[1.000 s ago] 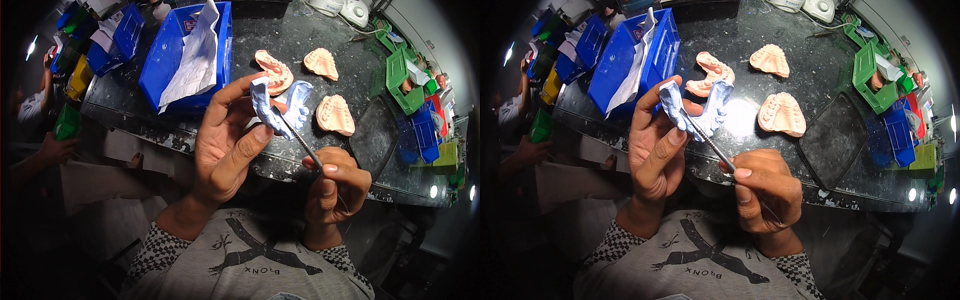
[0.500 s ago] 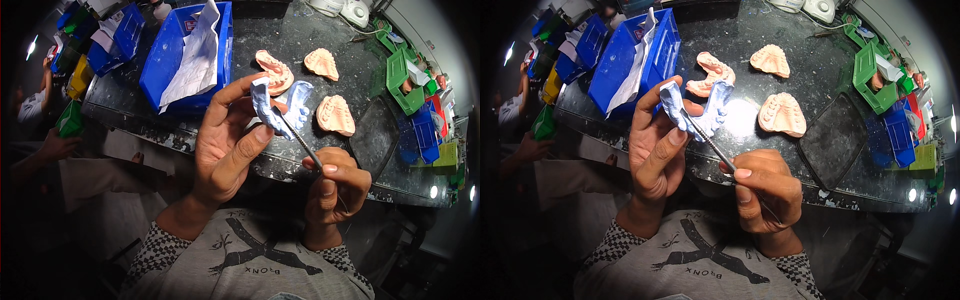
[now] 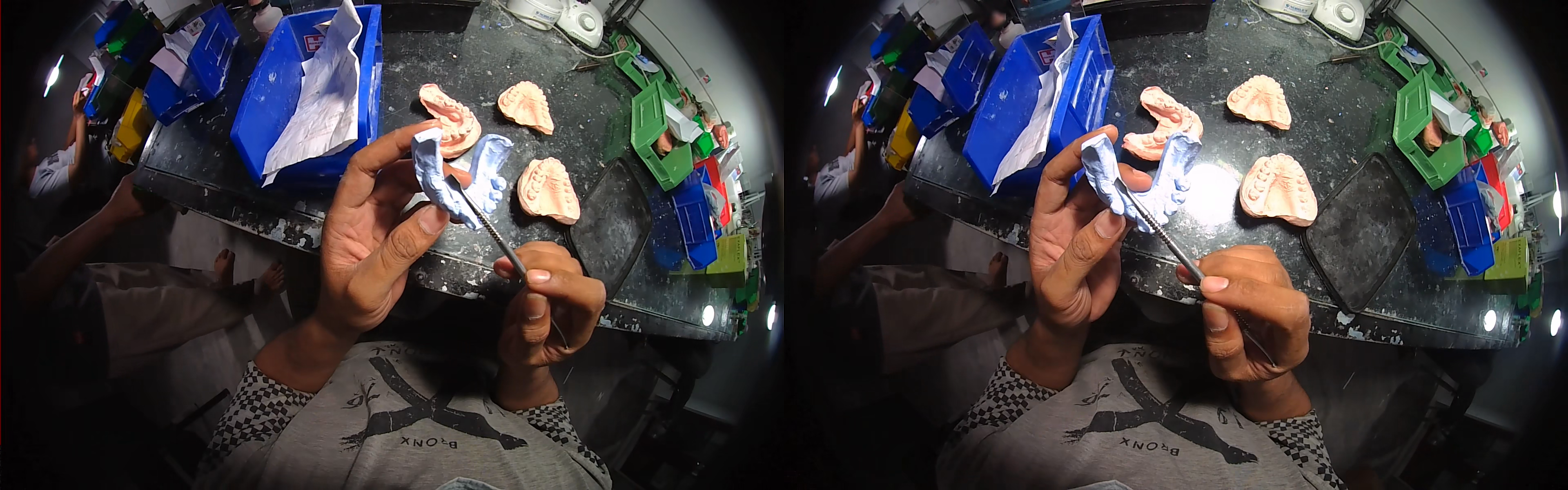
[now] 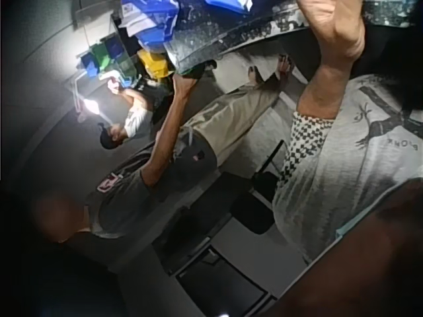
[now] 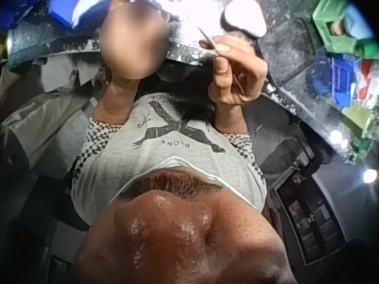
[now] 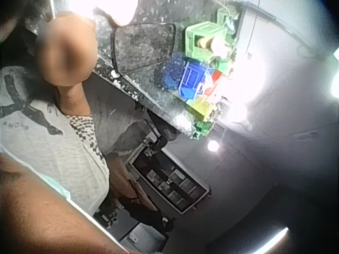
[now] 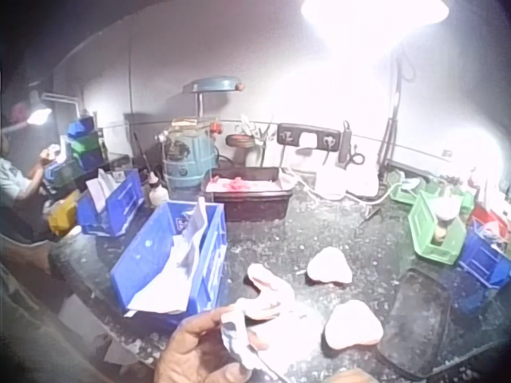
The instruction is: The person uses a metal tool to scrape and refine the surface of plaster dental models. They then fit a small white component into a blue-tinted dental model held in their hands.
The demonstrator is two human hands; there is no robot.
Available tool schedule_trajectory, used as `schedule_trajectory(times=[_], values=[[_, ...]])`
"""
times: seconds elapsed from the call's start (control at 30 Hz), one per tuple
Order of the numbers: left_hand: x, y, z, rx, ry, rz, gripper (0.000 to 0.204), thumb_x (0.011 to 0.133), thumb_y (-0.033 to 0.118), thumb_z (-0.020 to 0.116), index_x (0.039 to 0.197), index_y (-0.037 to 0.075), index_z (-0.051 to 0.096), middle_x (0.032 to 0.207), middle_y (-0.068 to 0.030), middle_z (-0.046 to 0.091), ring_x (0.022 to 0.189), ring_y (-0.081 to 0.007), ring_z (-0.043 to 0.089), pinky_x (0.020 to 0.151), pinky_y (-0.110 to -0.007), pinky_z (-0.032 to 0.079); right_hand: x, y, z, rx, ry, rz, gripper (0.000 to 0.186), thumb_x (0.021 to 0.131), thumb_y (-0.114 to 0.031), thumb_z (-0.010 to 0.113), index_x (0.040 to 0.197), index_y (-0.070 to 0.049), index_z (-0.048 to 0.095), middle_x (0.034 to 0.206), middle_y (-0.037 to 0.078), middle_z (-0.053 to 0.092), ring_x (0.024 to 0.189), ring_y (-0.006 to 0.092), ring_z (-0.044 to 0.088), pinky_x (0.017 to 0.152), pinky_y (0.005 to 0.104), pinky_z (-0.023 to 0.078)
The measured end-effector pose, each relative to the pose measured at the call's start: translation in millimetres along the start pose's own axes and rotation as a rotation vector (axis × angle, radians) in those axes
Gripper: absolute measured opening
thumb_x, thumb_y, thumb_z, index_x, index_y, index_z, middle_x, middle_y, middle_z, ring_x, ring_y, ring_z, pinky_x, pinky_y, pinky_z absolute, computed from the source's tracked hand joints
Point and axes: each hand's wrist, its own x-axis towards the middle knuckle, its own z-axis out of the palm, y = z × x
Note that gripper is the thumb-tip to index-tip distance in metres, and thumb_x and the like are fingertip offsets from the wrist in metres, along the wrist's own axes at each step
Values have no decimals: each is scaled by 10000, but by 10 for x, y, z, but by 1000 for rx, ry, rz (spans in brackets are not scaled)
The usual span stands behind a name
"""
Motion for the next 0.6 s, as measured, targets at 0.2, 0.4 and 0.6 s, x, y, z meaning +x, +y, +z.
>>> schedule_trajectory(times=[0.2,0.4,0.6], values=[[1,0,-1,15,-1,2,540,938,-23,569,1437,-17,363,1322,-157,534,1193,-185,552,1058,-348,419,-2,-16,-4,8,-3,14,175,932,-16,600,1093,16,540,961,193,675,828,245,664,779,373,501],[-1,7,3,2,6,-11,542,938,-23,571,1438,-17,362,1332,-158,530,1196,-188,553,1060,-349,420,-2,-7,-5,7,-3,12,176,931,-17,602,1093,16,541,958,196,678,827,246,664,781,372,501],[-7,-2,4,-4,12,-5,550,935,-20,580,1440,-15,362,1335,-159,528,1198,-190,554,1059,-349,421,-3,-3,2,25,5,8,177,929,-23,607,1091,19,548,947,193,680,821,246,664,778,373,498]])
